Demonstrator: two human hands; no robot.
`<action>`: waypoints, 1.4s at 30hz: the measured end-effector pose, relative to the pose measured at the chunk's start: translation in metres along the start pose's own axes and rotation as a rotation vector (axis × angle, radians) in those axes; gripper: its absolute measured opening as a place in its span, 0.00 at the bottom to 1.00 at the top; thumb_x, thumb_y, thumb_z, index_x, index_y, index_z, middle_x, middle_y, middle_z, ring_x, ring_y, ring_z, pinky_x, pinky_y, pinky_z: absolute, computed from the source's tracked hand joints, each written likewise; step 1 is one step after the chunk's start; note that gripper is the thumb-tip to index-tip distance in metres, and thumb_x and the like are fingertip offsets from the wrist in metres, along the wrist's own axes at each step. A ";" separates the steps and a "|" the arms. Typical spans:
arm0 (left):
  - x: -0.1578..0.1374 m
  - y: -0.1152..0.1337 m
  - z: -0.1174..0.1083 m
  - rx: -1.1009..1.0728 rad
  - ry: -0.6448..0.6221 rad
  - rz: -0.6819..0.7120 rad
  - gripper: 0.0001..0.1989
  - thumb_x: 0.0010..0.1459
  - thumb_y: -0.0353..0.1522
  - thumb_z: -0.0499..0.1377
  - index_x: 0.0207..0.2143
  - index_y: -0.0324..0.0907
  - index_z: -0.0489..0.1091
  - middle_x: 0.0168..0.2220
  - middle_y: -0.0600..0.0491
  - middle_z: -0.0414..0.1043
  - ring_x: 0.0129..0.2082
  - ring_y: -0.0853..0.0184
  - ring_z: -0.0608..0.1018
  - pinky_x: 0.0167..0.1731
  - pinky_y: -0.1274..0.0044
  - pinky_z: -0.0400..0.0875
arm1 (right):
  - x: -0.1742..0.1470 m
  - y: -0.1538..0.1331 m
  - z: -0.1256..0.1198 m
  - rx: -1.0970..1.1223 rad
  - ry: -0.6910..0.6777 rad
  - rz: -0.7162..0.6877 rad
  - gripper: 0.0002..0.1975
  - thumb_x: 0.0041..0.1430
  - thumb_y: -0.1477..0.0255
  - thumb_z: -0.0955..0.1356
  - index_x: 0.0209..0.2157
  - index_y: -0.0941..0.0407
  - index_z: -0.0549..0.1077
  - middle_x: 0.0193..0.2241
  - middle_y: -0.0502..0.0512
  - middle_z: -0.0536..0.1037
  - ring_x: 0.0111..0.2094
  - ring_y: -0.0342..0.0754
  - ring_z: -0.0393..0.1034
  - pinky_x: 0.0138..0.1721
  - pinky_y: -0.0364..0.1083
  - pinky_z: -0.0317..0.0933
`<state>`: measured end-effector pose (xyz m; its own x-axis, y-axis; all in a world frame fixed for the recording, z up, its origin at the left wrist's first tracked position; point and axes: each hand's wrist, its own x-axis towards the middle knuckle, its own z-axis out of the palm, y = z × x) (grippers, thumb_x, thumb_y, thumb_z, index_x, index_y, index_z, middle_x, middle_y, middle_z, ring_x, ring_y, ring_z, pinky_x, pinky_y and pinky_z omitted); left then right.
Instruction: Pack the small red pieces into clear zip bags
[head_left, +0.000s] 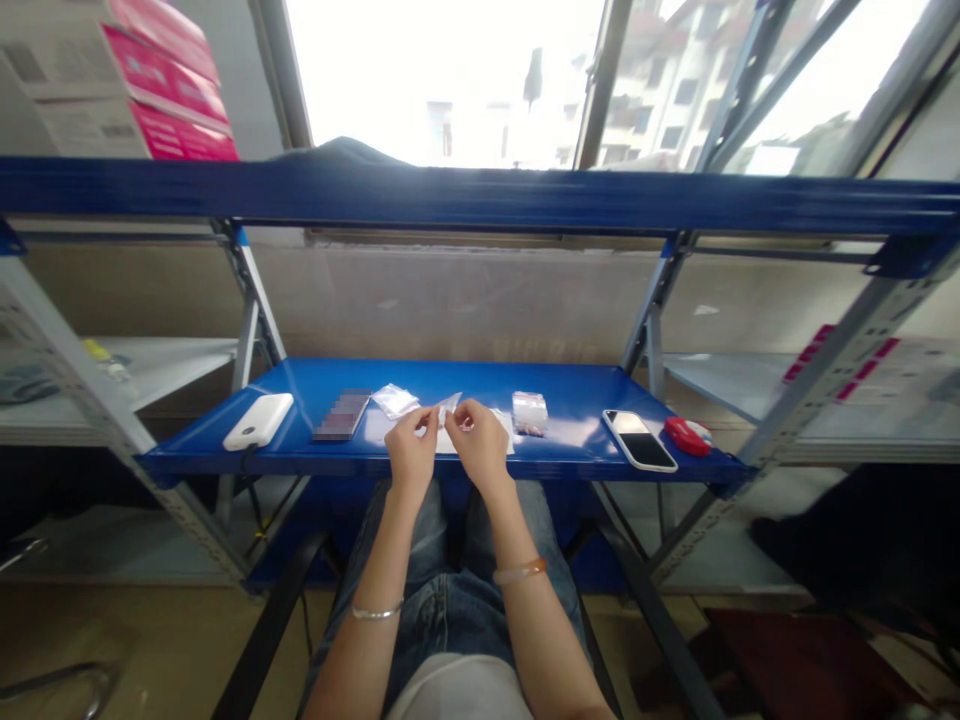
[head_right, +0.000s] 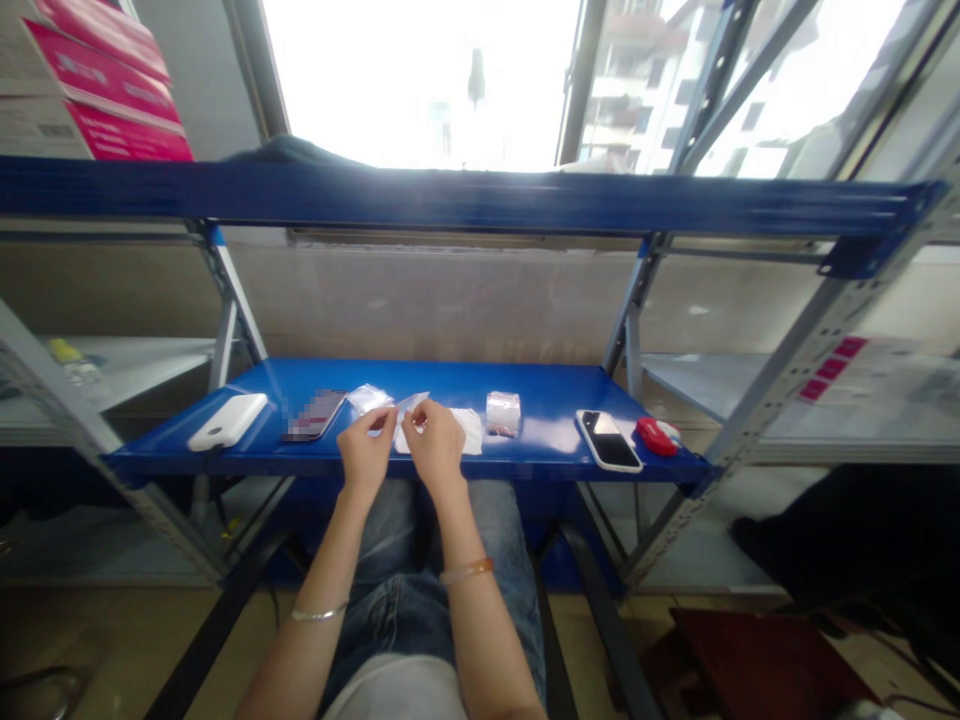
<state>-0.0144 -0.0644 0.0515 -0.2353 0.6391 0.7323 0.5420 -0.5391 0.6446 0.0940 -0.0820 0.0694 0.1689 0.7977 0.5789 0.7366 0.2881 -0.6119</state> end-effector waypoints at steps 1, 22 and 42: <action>-0.001 0.001 0.001 -0.005 -0.003 0.011 0.10 0.56 0.35 0.56 0.31 0.40 0.74 0.28 0.51 0.77 0.27 0.67 0.77 0.32 0.78 0.69 | 0.001 0.001 0.000 0.013 0.041 0.001 0.06 0.56 0.67 0.64 0.30 0.54 0.71 0.30 0.49 0.73 0.31 0.44 0.67 0.30 0.41 0.54; 0.005 -0.005 -0.010 -0.164 -0.458 0.059 0.18 0.52 0.27 0.54 0.46 0.43 0.71 0.51 0.50 0.71 0.54 0.62 0.70 0.56 0.67 0.60 | 0.008 0.053 0.001 0.198 -0.320 -0.025 0.23 0.42 0.66 0.75 0.43 0.55 0.76 0.45 0.59 0.71 0.44 0.51 0.68 0.48 0.50 0.61; 0.003 -0.022 -0.020 -0.135 -0.861 -0.104 0.29 0.40 0.40 0.67 0.46 0.43 0.70 0.47 0.48 0.73 0.50 0.56 0.72 0.53 0.66 0.63 | 0.009 0.051 -0.022 0.381 -0.735 -0.105 0.13 0.52 0.73 0.67 0.41 0.55 0.77 0.41 0.53 0.79 0.46 0.51 0.71 0.47 0.49 0.63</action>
<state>-0.0428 -0.0616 0.0434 0.4415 0.8513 0.2834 0.4390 -0.4804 0.7593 0.1477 -0.0718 0.0551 -0.4558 0.8612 0.2248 0.4303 0.4343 -0.7914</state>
